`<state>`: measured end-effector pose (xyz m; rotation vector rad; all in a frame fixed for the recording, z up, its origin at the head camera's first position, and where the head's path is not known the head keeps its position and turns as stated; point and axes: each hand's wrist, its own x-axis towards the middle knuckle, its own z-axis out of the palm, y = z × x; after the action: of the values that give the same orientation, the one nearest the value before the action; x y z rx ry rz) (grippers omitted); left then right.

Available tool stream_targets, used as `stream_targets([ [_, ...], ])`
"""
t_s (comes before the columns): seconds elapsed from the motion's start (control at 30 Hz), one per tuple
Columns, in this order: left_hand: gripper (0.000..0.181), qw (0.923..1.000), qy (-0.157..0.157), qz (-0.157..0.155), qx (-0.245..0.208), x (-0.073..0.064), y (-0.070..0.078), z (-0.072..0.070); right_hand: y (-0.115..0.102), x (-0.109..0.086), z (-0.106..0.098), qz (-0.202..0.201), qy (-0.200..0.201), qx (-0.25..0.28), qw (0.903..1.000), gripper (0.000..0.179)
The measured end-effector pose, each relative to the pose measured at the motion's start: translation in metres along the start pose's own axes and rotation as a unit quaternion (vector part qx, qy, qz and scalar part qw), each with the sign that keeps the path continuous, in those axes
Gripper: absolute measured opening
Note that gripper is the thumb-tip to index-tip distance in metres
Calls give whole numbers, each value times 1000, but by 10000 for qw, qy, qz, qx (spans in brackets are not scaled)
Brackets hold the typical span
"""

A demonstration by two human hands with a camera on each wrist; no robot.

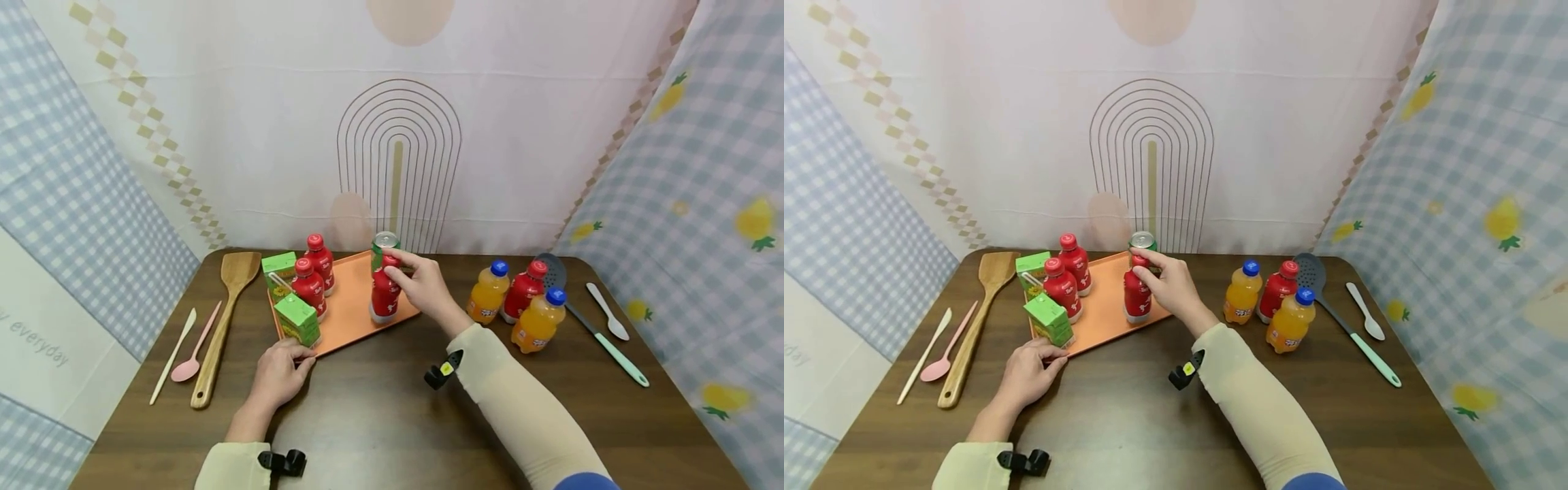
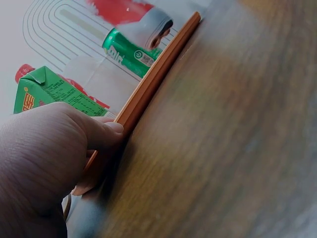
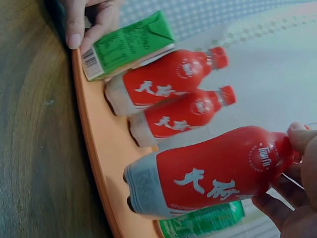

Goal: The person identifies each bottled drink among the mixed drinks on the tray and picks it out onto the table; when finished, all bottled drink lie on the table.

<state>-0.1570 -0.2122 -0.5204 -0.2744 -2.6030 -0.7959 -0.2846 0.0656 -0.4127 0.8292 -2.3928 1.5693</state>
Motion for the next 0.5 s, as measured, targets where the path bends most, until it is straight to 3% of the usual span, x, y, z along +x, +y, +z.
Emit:
stream_targets([
  [0.2, 7, 9999, -114, -81, 34, -1, -2, -3, 1, -14, -20, -10, 85, 159, 9998, 38],
  [0.37, 5, 9998, -164, -102, 43, -1, -1, -3, 0, -31, -36, 209, 147, 116, 9996, 38],
  [0.5, 5, 9998, -183, -95, 18, 0, 0, -2, -12, -49, -51, 276, 197, 71, 9994, 39],
])
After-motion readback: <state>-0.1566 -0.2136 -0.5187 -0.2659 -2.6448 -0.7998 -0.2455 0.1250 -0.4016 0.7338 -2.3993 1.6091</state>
